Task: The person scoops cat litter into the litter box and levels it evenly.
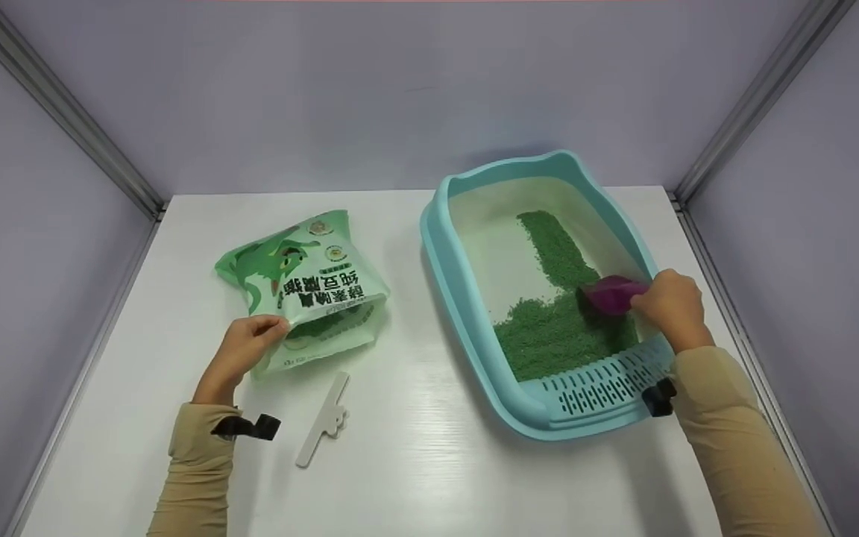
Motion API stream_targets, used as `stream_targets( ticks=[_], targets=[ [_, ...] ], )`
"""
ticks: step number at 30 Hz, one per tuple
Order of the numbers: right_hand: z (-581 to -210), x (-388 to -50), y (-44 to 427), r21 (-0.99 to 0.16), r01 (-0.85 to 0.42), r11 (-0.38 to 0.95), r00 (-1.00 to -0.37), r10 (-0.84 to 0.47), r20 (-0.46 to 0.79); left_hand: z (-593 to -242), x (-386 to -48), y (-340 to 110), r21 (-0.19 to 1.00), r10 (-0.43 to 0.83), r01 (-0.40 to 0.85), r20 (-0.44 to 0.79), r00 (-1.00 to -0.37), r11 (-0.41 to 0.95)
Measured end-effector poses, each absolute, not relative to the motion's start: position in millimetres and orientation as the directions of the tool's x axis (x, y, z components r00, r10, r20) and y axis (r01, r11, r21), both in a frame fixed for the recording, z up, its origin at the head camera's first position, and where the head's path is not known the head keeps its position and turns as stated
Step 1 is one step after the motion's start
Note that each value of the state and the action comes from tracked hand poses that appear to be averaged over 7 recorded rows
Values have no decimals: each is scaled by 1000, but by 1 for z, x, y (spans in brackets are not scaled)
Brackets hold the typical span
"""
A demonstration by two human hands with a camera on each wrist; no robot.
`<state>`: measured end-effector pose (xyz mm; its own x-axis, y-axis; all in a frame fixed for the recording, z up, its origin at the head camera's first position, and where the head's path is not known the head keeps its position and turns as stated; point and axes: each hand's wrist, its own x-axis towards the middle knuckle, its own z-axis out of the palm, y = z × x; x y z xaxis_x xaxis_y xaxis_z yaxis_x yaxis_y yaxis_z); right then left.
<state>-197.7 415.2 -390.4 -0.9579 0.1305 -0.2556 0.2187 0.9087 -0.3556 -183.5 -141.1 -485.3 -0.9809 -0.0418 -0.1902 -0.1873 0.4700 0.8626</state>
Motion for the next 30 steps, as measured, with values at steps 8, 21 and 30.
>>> stream_targets(
  ticks=[8, 21, 30],
  targets=[
    [-386, -197, 412, -355, 233, 906, -947, 128, -294, -486, -184, -141, 861, -46, -192, -194, -980, 471],
    [-407, -192, 409, -354, 212, 911, -968, 146, -204, -486, -184, -142, 866, -43, -190, -193, -980, 463],
    [-408, -181, 404, -356, 229, 906, -958, 145, -246, -486, -183, -142, 873, -42, -177, -177, -983, 455]
  ],
)
